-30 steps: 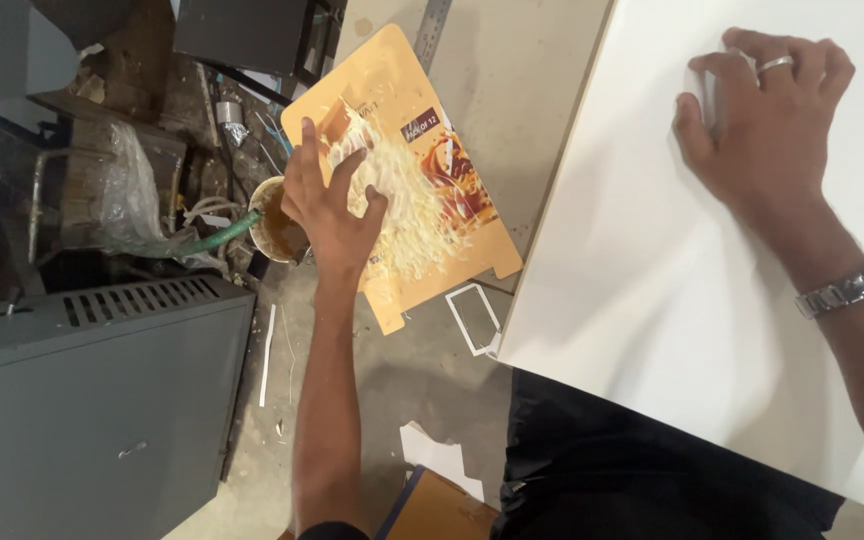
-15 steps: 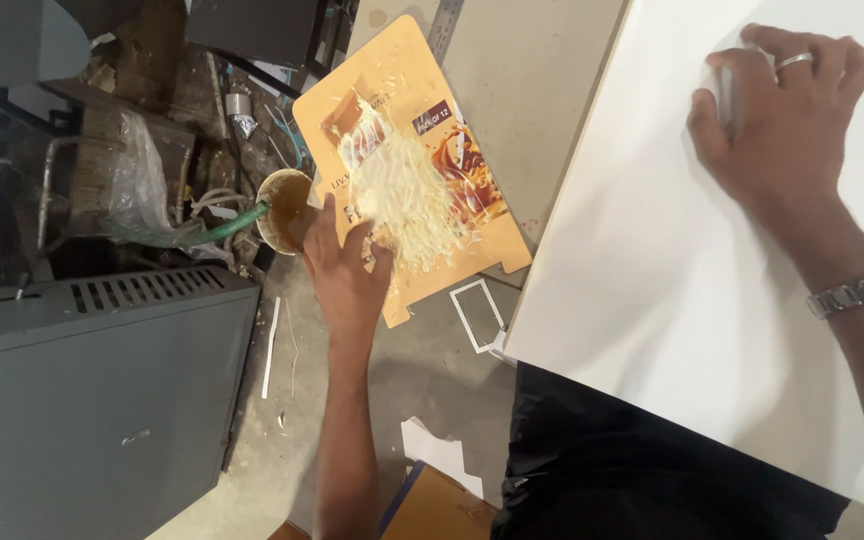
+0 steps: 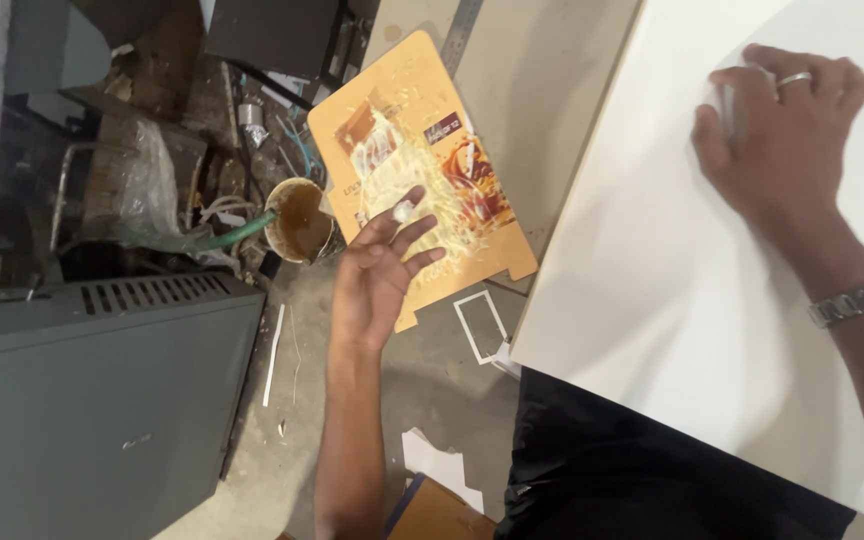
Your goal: The person aligns and moves white paper sheets on a table by hand, occasionally lifting and checking the sheets.
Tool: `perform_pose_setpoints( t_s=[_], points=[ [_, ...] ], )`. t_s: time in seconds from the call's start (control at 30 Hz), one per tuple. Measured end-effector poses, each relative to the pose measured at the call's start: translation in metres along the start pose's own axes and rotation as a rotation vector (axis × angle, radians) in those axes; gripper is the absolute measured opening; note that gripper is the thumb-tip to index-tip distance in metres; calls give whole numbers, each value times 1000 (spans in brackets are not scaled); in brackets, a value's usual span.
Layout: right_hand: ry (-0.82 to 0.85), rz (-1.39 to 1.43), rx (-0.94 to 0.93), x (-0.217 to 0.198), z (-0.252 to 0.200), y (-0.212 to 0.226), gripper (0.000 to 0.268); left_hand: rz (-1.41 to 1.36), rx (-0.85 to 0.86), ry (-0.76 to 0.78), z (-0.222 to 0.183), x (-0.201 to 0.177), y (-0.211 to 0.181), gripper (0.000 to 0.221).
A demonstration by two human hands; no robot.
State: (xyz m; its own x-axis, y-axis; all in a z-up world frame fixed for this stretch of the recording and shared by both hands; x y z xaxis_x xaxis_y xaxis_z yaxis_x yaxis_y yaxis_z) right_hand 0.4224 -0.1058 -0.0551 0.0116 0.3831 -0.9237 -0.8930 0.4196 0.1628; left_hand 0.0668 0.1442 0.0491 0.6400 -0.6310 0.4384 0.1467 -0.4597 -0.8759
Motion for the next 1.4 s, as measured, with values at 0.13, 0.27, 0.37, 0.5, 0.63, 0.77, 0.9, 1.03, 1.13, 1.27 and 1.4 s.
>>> perform_pose_setpoints(
  t_s=[0.13,0.27,0.37,0.5,0.63,0.77,0.9,1.03,1.13,1.27,1.4],
  points=[
    [12,60,47,-14,12,11,23,-238,-69,247,31,41,10,38],
    [33,102,120,-22,23,15,23,-79,-98,352,91,88,24,44],
    [27,112,147,-27,29,19,27,94,-31,443,153,113,52,65],
    [55,126,175,-36,33,20,28,279,65,516,235,137,88,52],
    [23,133,175,-39,35,21,31,498,47,468,295,149,113,42],
    [30,104,166,-38,37,21,33,547,104,518,327,155,128,34],
    [25,119,160,-38,37,20,33,569,61,491,337,160,131,31],
    [34,123,157,-38,38,20,32,608,47,456,342,161,130,30],
    [28,123,158,-37,37,18,33,622,45,449,339,162,128,27],
    [28,118,149,-36,37,18,34,642,73,469,326,155,126,22],
    [36,118,148,-33,35,18,34,589,31,458,298,145,129,19]
  ],
)
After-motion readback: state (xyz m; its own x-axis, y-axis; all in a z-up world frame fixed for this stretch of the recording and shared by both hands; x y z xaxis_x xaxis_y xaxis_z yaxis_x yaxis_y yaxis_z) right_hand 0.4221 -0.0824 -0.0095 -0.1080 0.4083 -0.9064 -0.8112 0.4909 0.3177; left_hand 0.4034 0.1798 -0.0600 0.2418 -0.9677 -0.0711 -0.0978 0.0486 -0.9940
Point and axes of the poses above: each hand's wrist, its own z-axis towards the middle knuckle, its own x-axis out of the palm, y = z × x, the point moved 4 cm from there along z, towards the middle knuckle, and after that the axes turned 4 degrees about y, right-handed, at the moved point
